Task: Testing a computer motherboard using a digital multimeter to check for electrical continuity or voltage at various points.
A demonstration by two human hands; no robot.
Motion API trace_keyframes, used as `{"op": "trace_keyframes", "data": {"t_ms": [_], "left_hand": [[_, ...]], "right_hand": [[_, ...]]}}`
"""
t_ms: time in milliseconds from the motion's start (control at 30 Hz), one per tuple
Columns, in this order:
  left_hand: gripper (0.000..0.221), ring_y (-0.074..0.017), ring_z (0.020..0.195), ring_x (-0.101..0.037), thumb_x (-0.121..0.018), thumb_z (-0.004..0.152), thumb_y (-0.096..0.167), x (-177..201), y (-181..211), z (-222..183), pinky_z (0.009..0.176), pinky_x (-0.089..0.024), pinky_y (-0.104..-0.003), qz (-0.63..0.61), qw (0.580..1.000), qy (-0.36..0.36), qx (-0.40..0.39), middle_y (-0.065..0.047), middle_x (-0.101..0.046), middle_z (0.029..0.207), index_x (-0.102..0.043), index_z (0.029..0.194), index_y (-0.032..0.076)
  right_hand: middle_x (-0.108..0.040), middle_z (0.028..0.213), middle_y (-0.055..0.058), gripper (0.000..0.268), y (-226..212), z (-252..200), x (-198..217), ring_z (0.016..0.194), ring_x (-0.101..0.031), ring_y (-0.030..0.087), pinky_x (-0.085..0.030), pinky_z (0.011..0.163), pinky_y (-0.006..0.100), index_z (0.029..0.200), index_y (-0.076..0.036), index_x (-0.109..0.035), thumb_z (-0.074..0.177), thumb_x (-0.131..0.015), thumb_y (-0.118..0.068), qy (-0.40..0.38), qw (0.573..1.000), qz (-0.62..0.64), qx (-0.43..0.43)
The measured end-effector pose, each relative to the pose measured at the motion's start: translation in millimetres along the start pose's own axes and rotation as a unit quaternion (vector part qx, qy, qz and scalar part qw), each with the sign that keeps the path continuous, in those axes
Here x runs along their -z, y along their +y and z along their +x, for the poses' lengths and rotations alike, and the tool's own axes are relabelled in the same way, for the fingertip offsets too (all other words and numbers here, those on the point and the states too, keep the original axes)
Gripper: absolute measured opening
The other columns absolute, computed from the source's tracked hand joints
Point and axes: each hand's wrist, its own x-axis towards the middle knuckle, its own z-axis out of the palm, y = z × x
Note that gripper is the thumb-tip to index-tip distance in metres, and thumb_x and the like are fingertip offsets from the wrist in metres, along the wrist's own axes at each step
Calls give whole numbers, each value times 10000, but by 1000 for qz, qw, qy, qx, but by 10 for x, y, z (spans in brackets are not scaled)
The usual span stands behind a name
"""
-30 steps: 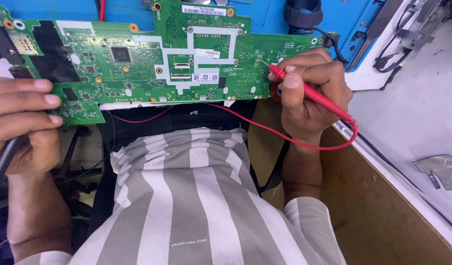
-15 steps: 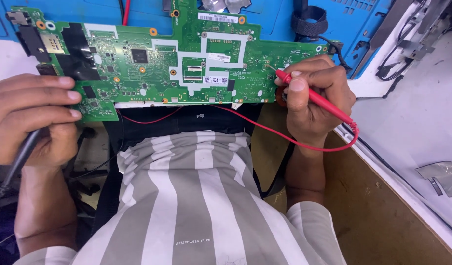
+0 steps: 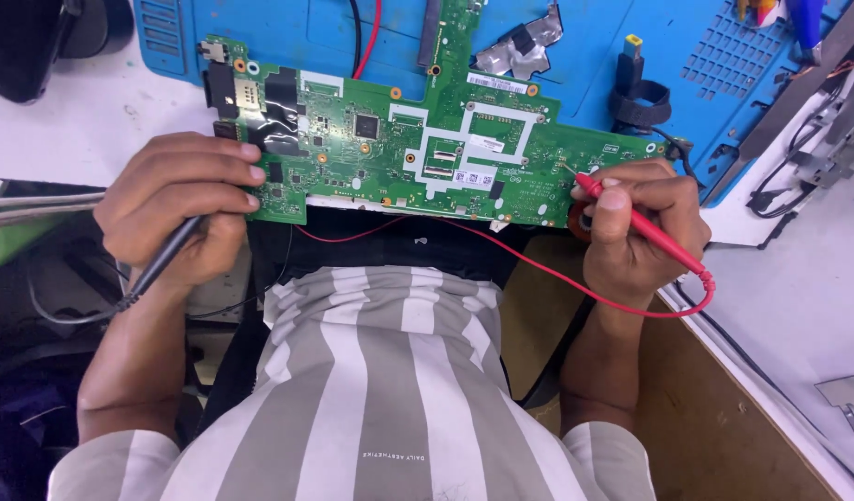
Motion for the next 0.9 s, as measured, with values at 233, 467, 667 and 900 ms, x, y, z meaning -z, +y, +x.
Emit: {"op": "trace_keyframes", "data": {"t_ms": [233, 467, 667, 900], "left_hand": [[358, -416, 889, -739, -537, 1038, 201, -8, 9, 26, 839, -601, -496, -9, 1000, -1, -5, -243, -703, 885, -653, 826, -63], [348, -407, 891, -742, -549, 1034, 195, -7, -17, 23, 830, -602, -487, -8, 1000, 3, -17, -238, -709, 880, -659, 823, -58], [344, -411, 915, -741, -546, 1041, 201, -1, -5, 7, 846, -606, -498, -4, 1000, -1, -7, -235, -710, 899, -667, 841, -51], [356, -404, 902, -742, -540, 1042, 201, -11, 8, 22, 842, -597, -488, -4, 1000, 3, -7, -235, -710, 893, -665, 827, -53]], "right_hand": [[-647, 754, 203, 268, 25, -30, 27, 730, -698, 334, -537, 699, 398, 925, 14, -466, 1105, -565, -158, 4, 1000, 19, -8], [-658, 760, 212, 269, 56, -17, 13, 751, -715, 350, -549, 732, 422, 932, 9, -463, 1109, -572, -160, 4, 1000, 10, 13], [-659, 764, 216, 262, 73, -26, 12, 745, -709, 349, -549, 726, 427, 946, 3, -466, 1112, -584, -161, 7, 1000, 14, 21], [-659, 769, 210, 240, 90, -30, 20, 748, -710, 350, -552, 731, 425, 961, -2, -474, 1113, -586, -151, 3, 999, 22, 27]]}}
